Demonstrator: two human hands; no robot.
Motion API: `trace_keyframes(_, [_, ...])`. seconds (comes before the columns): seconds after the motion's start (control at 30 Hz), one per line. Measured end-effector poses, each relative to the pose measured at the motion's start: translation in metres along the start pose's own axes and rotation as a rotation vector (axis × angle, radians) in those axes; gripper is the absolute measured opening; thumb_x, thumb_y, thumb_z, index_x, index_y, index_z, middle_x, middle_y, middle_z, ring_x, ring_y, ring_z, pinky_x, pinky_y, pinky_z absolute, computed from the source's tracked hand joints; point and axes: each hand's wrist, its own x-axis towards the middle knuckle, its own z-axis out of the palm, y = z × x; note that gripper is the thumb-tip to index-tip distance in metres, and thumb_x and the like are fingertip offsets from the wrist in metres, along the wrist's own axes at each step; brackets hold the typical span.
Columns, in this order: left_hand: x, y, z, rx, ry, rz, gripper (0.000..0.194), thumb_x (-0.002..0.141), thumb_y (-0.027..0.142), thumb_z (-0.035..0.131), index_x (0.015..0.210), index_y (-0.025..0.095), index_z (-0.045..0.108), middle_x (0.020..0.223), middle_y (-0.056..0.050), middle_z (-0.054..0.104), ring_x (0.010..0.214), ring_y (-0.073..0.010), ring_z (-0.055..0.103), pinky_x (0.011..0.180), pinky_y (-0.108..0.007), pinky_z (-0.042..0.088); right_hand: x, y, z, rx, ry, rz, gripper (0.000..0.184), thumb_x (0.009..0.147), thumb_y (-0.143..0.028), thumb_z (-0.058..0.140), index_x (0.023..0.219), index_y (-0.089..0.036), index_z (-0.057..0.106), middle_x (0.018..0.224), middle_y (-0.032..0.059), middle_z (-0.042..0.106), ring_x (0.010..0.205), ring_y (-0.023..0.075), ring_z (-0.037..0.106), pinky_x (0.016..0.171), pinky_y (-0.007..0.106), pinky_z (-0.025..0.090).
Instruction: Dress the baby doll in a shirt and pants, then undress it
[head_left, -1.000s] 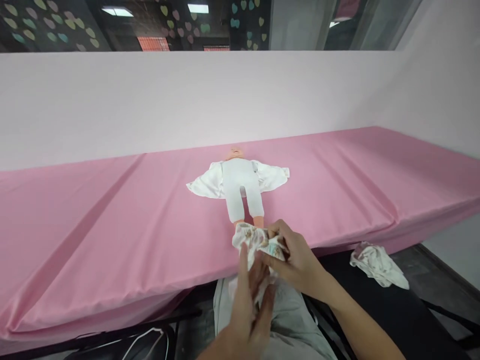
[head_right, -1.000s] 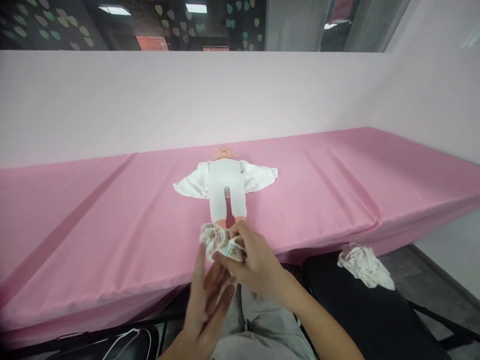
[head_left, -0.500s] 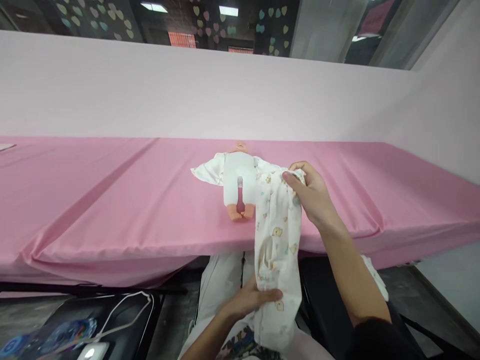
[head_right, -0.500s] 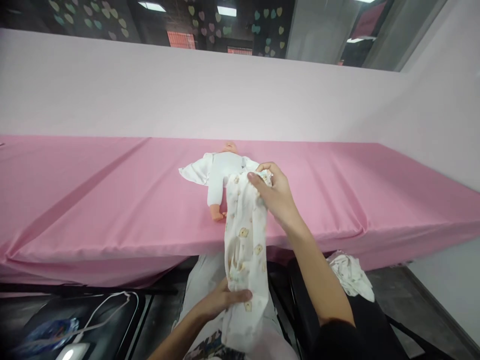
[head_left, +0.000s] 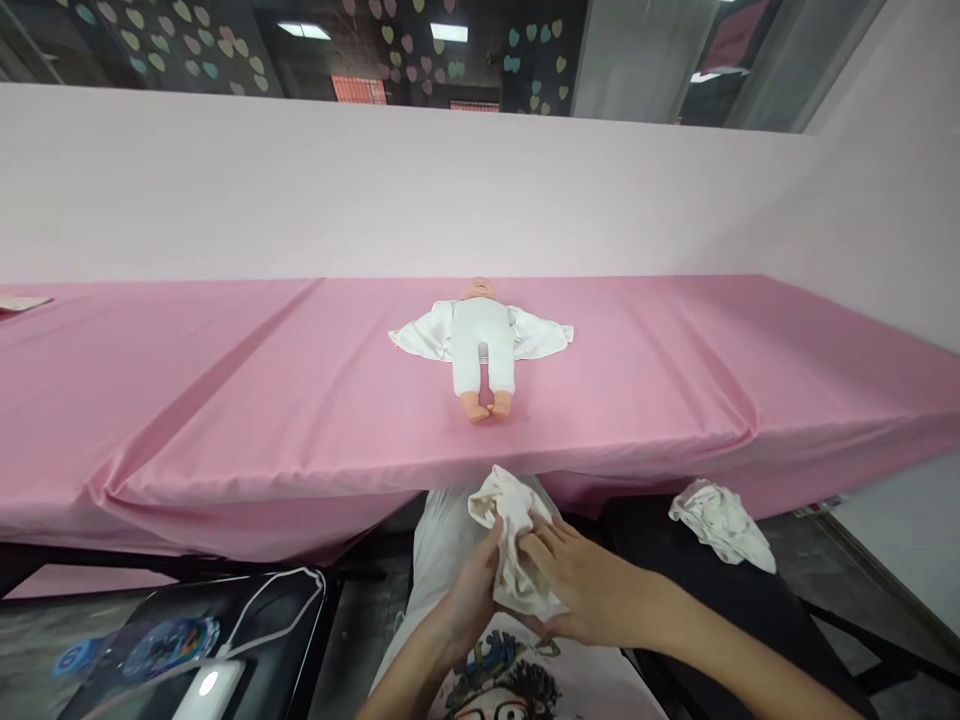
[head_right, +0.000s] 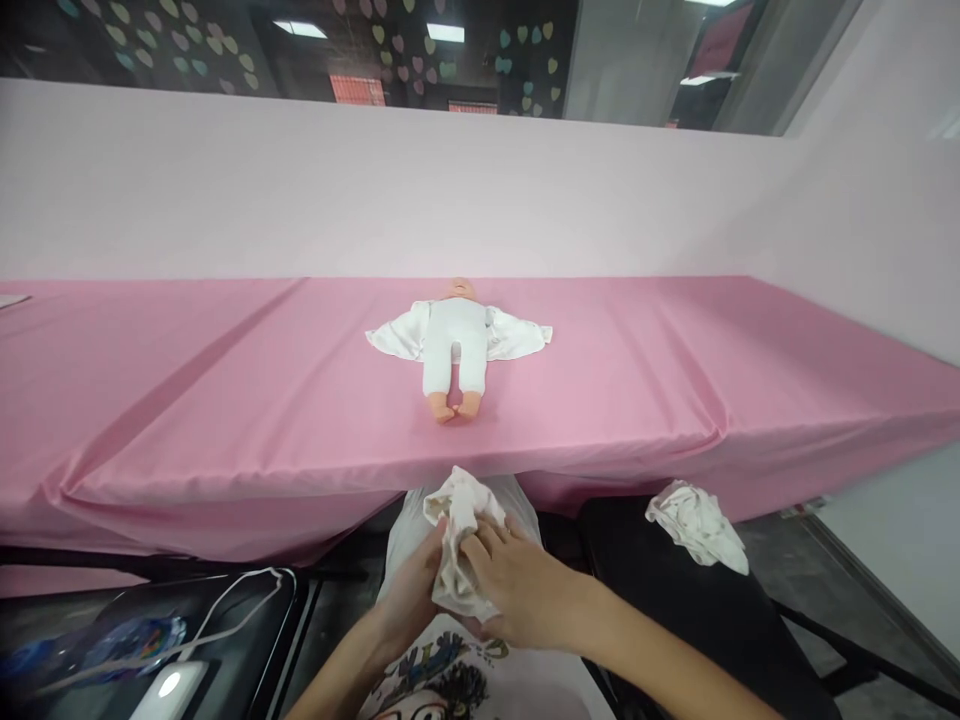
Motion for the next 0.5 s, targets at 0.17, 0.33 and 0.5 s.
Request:
trace_keyframes(0.17, [-0.004,-0.019,0.011,-0.308,-0.215,-0.126,0.062,0.087,0.06,0.027,0.132,0.02,0.042,0.123,-0.008,0.056,0.123,-0.0247,0.044,0.105,-0.047,0.031,0.004,0.017,0.062,0.24,0.121,0.402,0.055,0.066,-0.02,0.063,0.115,-0.014,0.041,0.107,0.0115,0.058,0.095,0.0245,0.057,0.078,0.033,0.044])
trace_keyframes(0.33, [0.006,-0.045,0.015,0.109,-0.354,-0.021,0.073,0.08,0.064,0.043,0.139,0.023,0.032,0.138,-0.009,0.041,0.13,-0.0254,0.033,0.111,-0.042,0.021,-0.012,0.078,0.082,0.323,-0.032,0.307,0.042,0.06,-0.008,0.054,0.1,-0.018,0.051,0.086,0.0031,0.065,0.076,0.0192,0.061,0.064,0.025,0.043])
trace_keyframes(0.5, [0.006,-0.062,0.014,0.274,-0.512,-0.146,0.095,0.076,0.062,0.052,0.145,0.019,0.004,0.131,-0.015,0.048,0.117,-0.0259,0.048,0.1,-0.04,0.036,-0.062,0.178,0.083,0.05,-0.093,0.817,0.038,0.057,-0.005,0.053,0.09,-0.02,0.062,0.088,0.0056,0.068,0.087,0.0224,0.064,0.074,0.03,0.047])
